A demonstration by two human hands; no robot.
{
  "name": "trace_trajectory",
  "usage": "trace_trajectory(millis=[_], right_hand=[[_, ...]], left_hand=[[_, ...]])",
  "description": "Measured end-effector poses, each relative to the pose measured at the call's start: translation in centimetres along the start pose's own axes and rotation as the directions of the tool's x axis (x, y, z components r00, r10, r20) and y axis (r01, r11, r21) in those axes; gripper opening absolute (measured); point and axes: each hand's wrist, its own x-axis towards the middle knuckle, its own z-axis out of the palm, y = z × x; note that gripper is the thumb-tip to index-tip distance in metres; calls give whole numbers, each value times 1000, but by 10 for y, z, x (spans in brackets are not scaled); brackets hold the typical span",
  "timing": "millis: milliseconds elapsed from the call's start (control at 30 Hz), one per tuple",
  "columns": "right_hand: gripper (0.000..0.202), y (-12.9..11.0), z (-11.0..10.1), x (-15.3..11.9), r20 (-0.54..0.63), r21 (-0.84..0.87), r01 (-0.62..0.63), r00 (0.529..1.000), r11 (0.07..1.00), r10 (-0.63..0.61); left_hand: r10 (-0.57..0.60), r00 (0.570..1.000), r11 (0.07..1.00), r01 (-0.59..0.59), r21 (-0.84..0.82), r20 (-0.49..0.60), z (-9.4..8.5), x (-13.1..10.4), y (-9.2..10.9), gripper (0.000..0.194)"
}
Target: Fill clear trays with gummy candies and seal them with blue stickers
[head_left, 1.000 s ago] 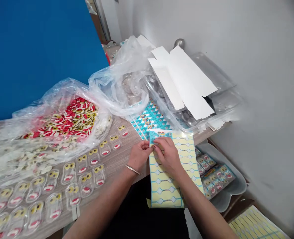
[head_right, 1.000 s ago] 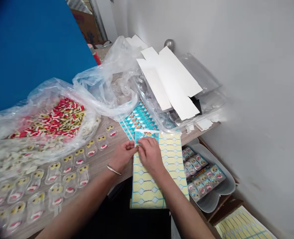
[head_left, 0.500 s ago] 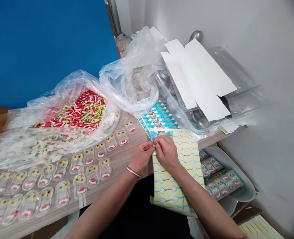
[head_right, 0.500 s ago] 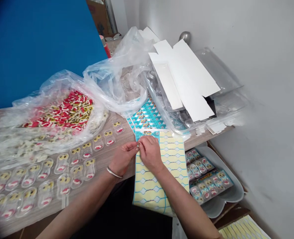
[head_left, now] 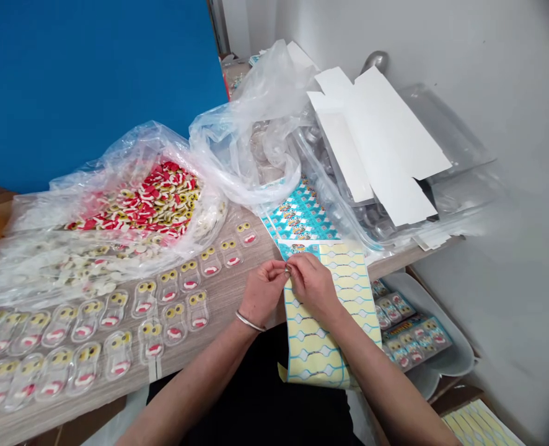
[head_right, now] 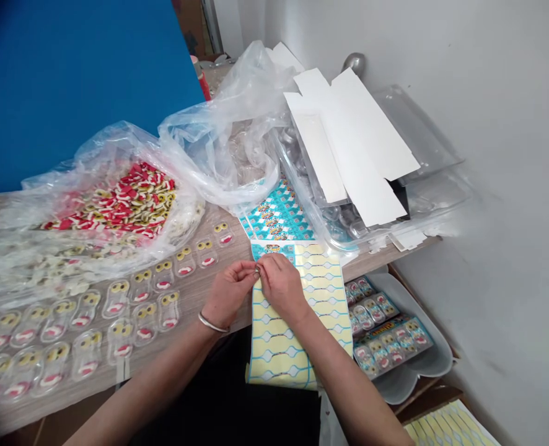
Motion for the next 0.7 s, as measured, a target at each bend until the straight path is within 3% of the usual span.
trace_trajectory(millis=[133,233,333,400,467,500,533,600,633,700], right_hand=[[17,-2,7,2,-70,-31,-66,996,997,63],[13,0,10,3,-90,154,-177,977,972,193],[15,5,11,2,-70,358,-296,937,885,342],[18,8,9,1,-61,486,-361,895,796,443],[21,11,8,2,-55,590,-392,852,706,520],[22,13,8,2,-49,619,-398,841,677,539],[22,14,9,3,-39,631,-402,838,663,545],[23,15,9,4,-12,627,-410,845,663,534],[22,14,10,4,-1,623,-415,847,663,532],[22,9,7,3,-1,635,-418,841,650,541]], left_hand=[[2,1000,996,0,-87,23,4,-2,-1,19],[-21,999,993,24,-116,27,6,-3,-2,24],[-59,998,993,62,-104,37,2,-4,-2,30],[-57,998,998,57,8,11,-3,-7,-2,31],[111,991,954,-84,287,-78,-7,-12,0,31],[269,959,862,-199,467,-88,-8,-16,1,31],[439,898,707,-320,631,-36,-9,-19,2,30],[636,743,325,-504,800,210,-7,-23,3,25],[635,697,179,-554,813,334,-6,-24,3,22],[539,693,32,-584,811,478,-2,-21,0,21]])
